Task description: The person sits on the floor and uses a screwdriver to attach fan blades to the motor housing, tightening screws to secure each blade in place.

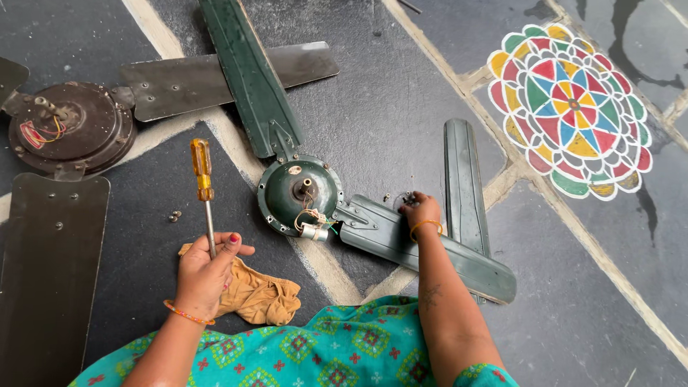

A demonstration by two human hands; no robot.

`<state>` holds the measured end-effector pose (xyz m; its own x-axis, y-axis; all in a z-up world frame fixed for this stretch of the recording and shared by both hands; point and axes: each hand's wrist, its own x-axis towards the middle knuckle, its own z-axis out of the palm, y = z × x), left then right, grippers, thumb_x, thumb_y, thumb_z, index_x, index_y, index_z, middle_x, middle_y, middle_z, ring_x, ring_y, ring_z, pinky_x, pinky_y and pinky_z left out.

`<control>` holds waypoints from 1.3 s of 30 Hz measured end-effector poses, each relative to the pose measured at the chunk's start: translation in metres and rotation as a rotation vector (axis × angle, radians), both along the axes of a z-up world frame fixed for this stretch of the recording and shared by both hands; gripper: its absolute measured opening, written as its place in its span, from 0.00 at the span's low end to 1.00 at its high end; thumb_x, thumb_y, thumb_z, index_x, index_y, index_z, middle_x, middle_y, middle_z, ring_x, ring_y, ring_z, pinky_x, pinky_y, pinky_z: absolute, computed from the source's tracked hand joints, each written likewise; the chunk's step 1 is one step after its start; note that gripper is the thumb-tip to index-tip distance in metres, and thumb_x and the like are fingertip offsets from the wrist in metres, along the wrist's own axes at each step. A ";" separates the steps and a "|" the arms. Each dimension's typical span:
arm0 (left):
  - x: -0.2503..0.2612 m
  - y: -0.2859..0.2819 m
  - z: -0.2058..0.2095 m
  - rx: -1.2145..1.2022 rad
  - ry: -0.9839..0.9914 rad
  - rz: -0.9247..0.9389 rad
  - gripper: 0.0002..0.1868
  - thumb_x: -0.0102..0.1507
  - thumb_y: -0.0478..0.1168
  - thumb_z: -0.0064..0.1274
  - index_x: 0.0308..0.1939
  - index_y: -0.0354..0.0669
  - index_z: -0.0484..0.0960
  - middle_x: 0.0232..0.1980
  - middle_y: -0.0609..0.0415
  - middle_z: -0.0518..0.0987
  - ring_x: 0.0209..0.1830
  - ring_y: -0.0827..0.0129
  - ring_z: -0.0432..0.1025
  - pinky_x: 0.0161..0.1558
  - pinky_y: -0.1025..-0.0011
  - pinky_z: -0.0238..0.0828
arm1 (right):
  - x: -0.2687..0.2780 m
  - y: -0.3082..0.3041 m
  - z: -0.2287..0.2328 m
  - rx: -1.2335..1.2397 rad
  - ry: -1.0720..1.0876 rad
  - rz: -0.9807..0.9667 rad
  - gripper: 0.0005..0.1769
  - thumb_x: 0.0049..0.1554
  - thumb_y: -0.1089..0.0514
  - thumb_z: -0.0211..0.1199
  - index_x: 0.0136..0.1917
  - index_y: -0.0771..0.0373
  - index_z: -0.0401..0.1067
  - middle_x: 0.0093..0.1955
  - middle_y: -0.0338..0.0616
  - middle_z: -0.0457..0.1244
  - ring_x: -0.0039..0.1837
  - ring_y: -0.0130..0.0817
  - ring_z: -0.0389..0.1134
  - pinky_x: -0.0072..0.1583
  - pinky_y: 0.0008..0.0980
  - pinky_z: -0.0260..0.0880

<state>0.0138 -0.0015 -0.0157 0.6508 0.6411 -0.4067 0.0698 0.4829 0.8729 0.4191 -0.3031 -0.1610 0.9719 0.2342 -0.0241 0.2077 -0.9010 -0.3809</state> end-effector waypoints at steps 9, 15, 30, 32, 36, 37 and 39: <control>0.005 0.000 -0.002 -0.013 0.083 -0.009 0.13 0.63 0.44 0.57 0.44 0.37 0.78 0.37 0.46 0.85 0.15 0.86 0.56 0.16 0.83 0.53 | 0.023 0.021 -0.015 -0.048 -0.031 0.060 0.07 0.51 0.56 0.70 0.44 0.51 0.85 0.55 0.48 0.69 0.55 0.48 0.71 0.61 0.40 0.71; 0.005 0.002 -0.003 -0.007 0.082 -0.005 0.14 0.63 0.44 0.58 0.44 0.36 0.78 0.35 0.47 0.84 0.15 0.86 0.57 0.16 0.83 0.54 | 0.025 0.024 -0.007 -0.060 -0.039 0.139 0.06 0.48 0.57 0.69 0.41 0.52 0.84 0.52 0.44 0.71 0.51 0.45 0.73 0.59 0.38 0.72; 0.004 0.003 0.001 0.002 0.075 -0.007 0.14 0.63 0.44 0.58 0.44 0.36 0.78 0.36 0.47 0.84 0.15 0.86 0.57 0.15 0.83 0.53 | 0.043 -0.003 0.002 1.524 0.809 -0.542 0.07 0.53 0.64 0.69 0.46 0.61 0.75 0.43 0.41 0.68 0.46 0.32 0.68 0.49 0.27 0.75; 0.004 0.003 0.000 0.004 0.072 -0.009 0.14 0.63 0.44 0.58 0.44 0.36 0.78 0.36 0.47 0.84 0.15 0.86 0.57 0.15 0.83 0.53 | 0.044 -0.010 0.006 1.672 0.914 -0.567 0.07 0.50 0.63 0.66 0.44 0.64 0.74 0.41 0.46 0.66 0.43 0.34 0.66 0.45 0.28 0.73; 0.004 0.003 -0.001 -0.007 0.088 -0.012 0.13 0.63 0.44 0.58 0.44 0.36 0.78 0.36 0.46 0.84 0.14 0.86 0.57 0.15 0.83 0.53 | 0.041 -0.008 0.008 1.691 1.004 -0.523 0.17 0.54 0.52 0.73 0.38 0.60 0.67 0.34 0.44 0.62 0.37 0.32 0.63 0.38 0.26 0.66; 0.004 0.003 -0.001 -0.008 0.085 -0.010 0.13 0.64 0.44 0.58 0.44 0.36 0.78 0.36 0.46 0.84 0.14 0.86 0.57 0.15 0.83 0.53 | 0.039 -0.007 0.008 1.473 0.889 -0.426 0.15 0.54 0.53 0.74 0.39 0.60 0.70 0.33 0.42 0.62 0.36 0.32 0.62 0.38 0.27 0.64; 0.004 0.003 -0.001 -0.007 0.079 -0.008 0.13 0.64 0.44 0.57 0.44 0.36 0.78 0.36 0.45 0.85 0.14 0.86 0.57 0.15 0.83 0.54 | 0.039 -0.001 0.008 1.036 0.655 -0.238 0.12 0.52 0.56 0.76 0.43 0.62 0.76 0.32 0.40 0.61 0.35 0.31 0.60 0.38 0.30 0.61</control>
